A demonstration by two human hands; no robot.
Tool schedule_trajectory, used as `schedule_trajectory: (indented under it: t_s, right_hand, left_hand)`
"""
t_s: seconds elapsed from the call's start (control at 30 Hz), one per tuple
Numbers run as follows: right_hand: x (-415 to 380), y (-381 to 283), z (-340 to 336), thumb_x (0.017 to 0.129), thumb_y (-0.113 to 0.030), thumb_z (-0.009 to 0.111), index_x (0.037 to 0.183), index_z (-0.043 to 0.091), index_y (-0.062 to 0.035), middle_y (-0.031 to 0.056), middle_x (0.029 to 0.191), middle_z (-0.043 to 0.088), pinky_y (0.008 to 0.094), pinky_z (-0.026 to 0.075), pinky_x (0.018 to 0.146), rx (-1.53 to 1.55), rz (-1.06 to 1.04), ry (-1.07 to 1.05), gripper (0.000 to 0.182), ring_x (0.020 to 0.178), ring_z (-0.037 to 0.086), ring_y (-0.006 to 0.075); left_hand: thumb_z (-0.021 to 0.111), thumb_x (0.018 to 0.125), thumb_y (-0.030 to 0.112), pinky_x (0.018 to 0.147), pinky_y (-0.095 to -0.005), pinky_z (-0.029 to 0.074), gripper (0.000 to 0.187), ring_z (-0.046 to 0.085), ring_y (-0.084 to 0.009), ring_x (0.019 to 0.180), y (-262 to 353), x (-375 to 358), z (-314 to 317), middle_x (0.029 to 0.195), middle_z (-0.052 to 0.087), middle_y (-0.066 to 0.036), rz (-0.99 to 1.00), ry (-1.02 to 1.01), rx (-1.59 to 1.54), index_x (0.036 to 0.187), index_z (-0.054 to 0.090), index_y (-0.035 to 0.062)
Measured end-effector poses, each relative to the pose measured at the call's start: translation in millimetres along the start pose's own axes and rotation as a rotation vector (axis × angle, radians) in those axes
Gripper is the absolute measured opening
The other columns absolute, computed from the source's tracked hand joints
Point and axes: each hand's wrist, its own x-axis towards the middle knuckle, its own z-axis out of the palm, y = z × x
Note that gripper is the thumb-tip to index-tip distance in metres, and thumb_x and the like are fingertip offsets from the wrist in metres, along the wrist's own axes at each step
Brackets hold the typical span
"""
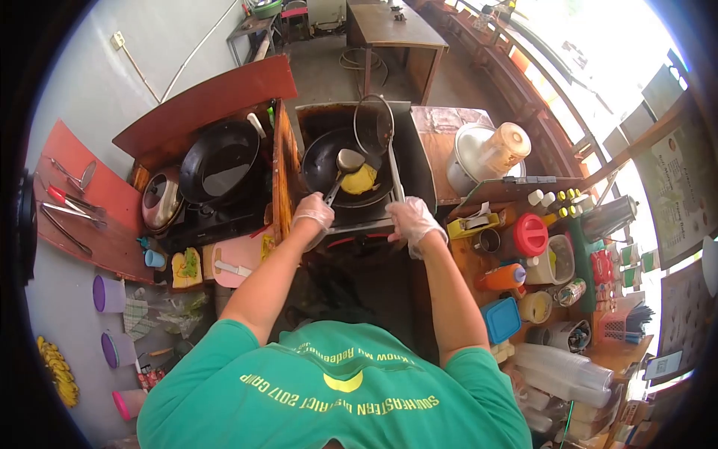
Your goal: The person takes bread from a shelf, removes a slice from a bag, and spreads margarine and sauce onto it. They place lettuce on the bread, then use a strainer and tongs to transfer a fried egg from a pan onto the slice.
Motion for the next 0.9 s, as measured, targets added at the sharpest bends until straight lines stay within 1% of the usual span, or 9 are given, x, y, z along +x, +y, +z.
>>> schedule_trajectory:
  t_s: [0.2, 0.27, 0.33, 0.47, 0.57, 0.6, 0.67, 0.7, 0.9]
  right_hand:
    - [22, 35, -26, 0.089, -0.017, 0.060, 0.082, 0.056, 0.0022, 0.0079, 0.065, 0.053, 0.0401, 0.061, 0.050, -0.015, 0.007, 0.025, 0.021, 0.050, 0.056, 0.0203]
    - [22, 37, -28, 0.088, -0.017, 0.059, 0.084, 0.057, 0.0036, 0.0092, 0.066, 0.054, 0.0397, 0.061, 0.050, -0.046, 0.004, 0.059, 0.022, 0.051, 0.058, 0.0216]
    - [19, 37, -28, 0.088, -0.019, 0.058, 0.086, 0.056, 0.0055, 0.0116, 0.069, 0.055, 0.0394, 0.060, 0.050, -0.147, -0.017, 0.112, 0.024, 0.054, 0.063, 0.0247]
    - [32, 53, -29, 0.090, -0.021, 0.056, 0.094, 0.057, 0.0101, 0.0207, 0.082, 0.061, 0.0384, 0.061, 0.052, -0.211, -0.010, 0.112, 0.032, 0.061, 0.071, 0.0329]
    - [20, 44, -22, 0.090, -0.023, 0.055, 0.100, 0.057, 0.0118, 0.0236, 0.089, 0.064, 0.0383, 0.060, 0.053, -0.263, -0.035, 0.132, 0.036, 0.061, 0.071, 0.0340]
    - [18, 43, -19, 0.091, -0.023, 0.055, 0.101, 0.057, 0.0119, 0.0236, 0.090, 0.065, 0.0385, 0.060, 0.053, -0.289, -0.052, 0.159, 0.037, 0.060, 0.071, 0.0337]
    - [12, 42, -17, 0.087, -0.021, 0.058, 0.083, 0.056, 0.0097, 0.0175, 0.068, 0.058, 0.0414, 0.061, 0.051, -0.261, -0.089, 0.199, 0.031, 0.056, 0.066, 0.0281]
    - [8, 38, -18, 0.087, -0.022, 0.058, 0.084, 0.057, 0.0105, 0.0189, 0.072, 0.059, 0.0411, 0.061, 0.051, -0.291, -0.103, 0.209, 0.032, 0.057, 0.066, 0.0288]
    - [4, 34, -26, 0.088, -0.025, 0.058, 0.091, 0.058, 0.0129, 0.0199, 0.080, 0.060, 0.0392, 0.062, 0.053, -0.295, -0.113, 0.226, 0.038, 0.062, 0.068, 0.0304]
  left_hand:
    - [0.069, 0.081, 0.018, 0.085, -0.0376, 0.058, 0.023, 0.073, -0.0300, 0.096, 38, 41, -94, 0.101, 0.074, -0.018, -0.081, 0.072, 0.183, 0.098, 0.078, 0.0062]
    - [0.074, 0.077, 0.022, 0.081, -0.0336, 0.059, 0.022, 0.074, -0.0246, 0.094, -7, 118, -99, 0.097, 0.076, -0.015, 0.421, 0.082, 1.018, 0.094, 0.080, 0.0087]
    - [0.077, 0.075, 0.021, 0.078, -0.0327, 0.059, 0.020, 0.075, -0.0219, 0.093, 47, 78, -161, 0.094, 0.077, -0.011, 0.689, -0.119, 1.463, 0.090, 0.080, 0.0106]
    - [0.077, 0.074, 0.018, 0.077, -0.0332, 0.059, 0.014, 0.075, -0.0234, 0.089, 80, 50, -192, 0.093, 0.078, -0.006, 0.657, -0.340, 1.611, 0.087, 0.080, 0.0130]
    - [0.084, 0.067, 0.021, 0.085, -0.0295, 0.059, 0.025, 0.074, -0.0218, 0.094, 17, 90, -150, 0.099, 0.077, -0.007, 0.556, -0.290, 1.353, 0.091, 0.081, 0.0131]
    - [0.080, 0.071, 0.022, 0.085, -0.0266, 0.059, 0.018, 0.074, -0.0199, 0.094, 9, 81, -138, 0.095, 0.076, -0.008, 0.251, -0.344, 0.906, 0.087, 0.080, 0.0130]
    - [0.065, 0.080, 0.012, 0.051, -0.0390, 0.051, 0.015, 0.063, -0.0213, 0.056, -30, 77, -78, 0.067, 0.068, -0.009, -0.296, -0.062, -0.352, 0.069, 0.070, 0.0036]
    - [0.066, 0.078, 0.009, 0.043, -0.0368, 0.048, 0.015, 0.060, -0.0198, 0.053, -27, 52, -63, 0.062, 0.062, -0.008, -0.356, -0.054, -0.675, 0.066, 0.067, 0.0018]
    - [0.065, 0.080, 0.003, 0.039, -0.0321, 0.047, 0.003, 0.057, -0.0176, 0.052, -39, 10, -5, 0.064, 0.057, -0.006, -0.441, -0.004, -1.014, 0.079, 0.067, 0.0012]
